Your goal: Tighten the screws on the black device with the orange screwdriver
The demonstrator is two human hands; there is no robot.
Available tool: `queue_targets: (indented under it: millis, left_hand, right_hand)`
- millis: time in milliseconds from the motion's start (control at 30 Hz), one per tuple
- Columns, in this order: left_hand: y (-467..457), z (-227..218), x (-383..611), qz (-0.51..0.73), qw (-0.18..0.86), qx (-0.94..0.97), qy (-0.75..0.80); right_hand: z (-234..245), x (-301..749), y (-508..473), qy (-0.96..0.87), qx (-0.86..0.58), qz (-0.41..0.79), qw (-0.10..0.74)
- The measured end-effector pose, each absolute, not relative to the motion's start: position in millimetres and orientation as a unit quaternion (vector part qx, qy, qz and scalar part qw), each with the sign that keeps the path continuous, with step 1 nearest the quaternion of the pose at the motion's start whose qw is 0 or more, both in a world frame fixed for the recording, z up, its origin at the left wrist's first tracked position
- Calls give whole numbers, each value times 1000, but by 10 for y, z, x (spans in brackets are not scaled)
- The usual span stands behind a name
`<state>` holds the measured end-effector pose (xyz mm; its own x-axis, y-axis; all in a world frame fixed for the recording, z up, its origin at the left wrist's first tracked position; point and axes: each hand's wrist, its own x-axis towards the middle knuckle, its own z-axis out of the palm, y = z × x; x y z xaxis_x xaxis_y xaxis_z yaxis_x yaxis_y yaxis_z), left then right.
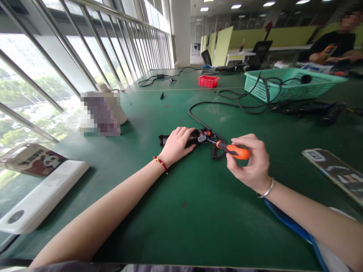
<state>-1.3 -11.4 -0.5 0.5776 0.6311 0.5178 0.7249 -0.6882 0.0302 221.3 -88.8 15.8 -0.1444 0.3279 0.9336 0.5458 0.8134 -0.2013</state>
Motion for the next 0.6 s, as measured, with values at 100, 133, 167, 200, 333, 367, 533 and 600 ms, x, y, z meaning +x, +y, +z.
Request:
queue_targets:
  millis: [100, 133, 167, 200, 333, 367, 533, 600]
  left_hand:
    - [-112, -4, -15, -252, 92, -883, -385]
    - [-112, -4, -15, -251, 92, -883, -386]
    - [-113, -4, -14, -250, 93, -883, -387]
    - [-114, -4, -14, -250, 93, -883, -387]
    - [-115, -7, -13, -252, 97, -883, -384]
    - [-113, -9, -13, -252, 98, -883, -383]
    - [-107, -13, -13, -250, 99, -883, -384]
    - [-108, -12, -12, -250, 99, -883, -385]
  right_hand:
    - [169, 2217, -908, -761, -319, -102, 556]
    - [172, 2219, -916, -763, -328, -102, 548]
    - [173, 2222, -921, -764, -335, -100, 542]
    - [172, 2224, -924, -764, -341, -98, 539]
    - [147, 2223, -903, -749, -327, -84, 570]
    - [141, 2220, -895, -749, -311, -79, 580]
    - [154, 2207, -897, -766, -289, -94, 566]
    - [170, 2209, -913, -774, -309, -105, 543]
